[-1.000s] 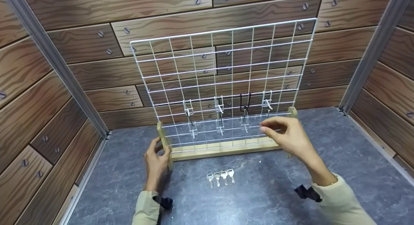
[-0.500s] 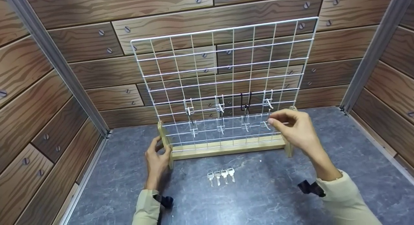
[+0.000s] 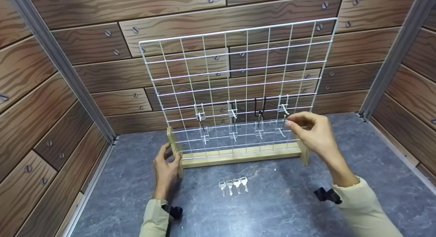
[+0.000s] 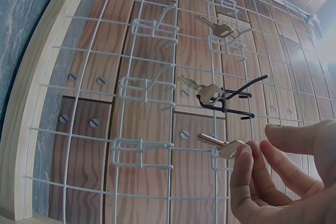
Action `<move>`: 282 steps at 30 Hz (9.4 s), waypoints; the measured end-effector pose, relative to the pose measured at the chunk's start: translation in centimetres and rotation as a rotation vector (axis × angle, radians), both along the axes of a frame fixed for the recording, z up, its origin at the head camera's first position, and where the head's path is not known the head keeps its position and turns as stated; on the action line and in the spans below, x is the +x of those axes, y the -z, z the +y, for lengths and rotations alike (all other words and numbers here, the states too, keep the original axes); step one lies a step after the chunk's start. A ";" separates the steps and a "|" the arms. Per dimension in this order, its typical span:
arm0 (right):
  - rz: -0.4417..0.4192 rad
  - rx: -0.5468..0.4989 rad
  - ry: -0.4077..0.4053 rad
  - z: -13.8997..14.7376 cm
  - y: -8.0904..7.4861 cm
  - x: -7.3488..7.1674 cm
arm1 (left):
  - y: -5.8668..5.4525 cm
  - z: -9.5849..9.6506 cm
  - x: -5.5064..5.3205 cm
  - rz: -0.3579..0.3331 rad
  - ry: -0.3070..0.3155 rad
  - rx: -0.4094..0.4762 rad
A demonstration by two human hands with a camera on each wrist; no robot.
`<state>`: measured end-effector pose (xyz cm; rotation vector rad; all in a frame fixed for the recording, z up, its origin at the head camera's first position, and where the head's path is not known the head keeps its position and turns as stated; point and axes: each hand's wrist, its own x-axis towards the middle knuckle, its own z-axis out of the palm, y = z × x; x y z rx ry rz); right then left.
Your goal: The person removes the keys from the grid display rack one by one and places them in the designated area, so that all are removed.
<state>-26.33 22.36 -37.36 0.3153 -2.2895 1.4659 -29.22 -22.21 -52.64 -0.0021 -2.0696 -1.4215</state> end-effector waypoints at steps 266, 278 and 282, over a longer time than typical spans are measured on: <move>-0.607 0.191 -0.238 -7.8 14.0 -3.1 | 0.2 -0.2 -0.3 0.019 0.001 -0.005; -0.563 0.312 -0.256 -7.9 13.9 -2.9 | 0.2 -0.1 -0.3 0.032 0.015 0.001; -0.537 0.337 -0.263 -7.8 13.9 -2.9 | 0.3 -0.2 -0.3 0.042 0.020 -0.002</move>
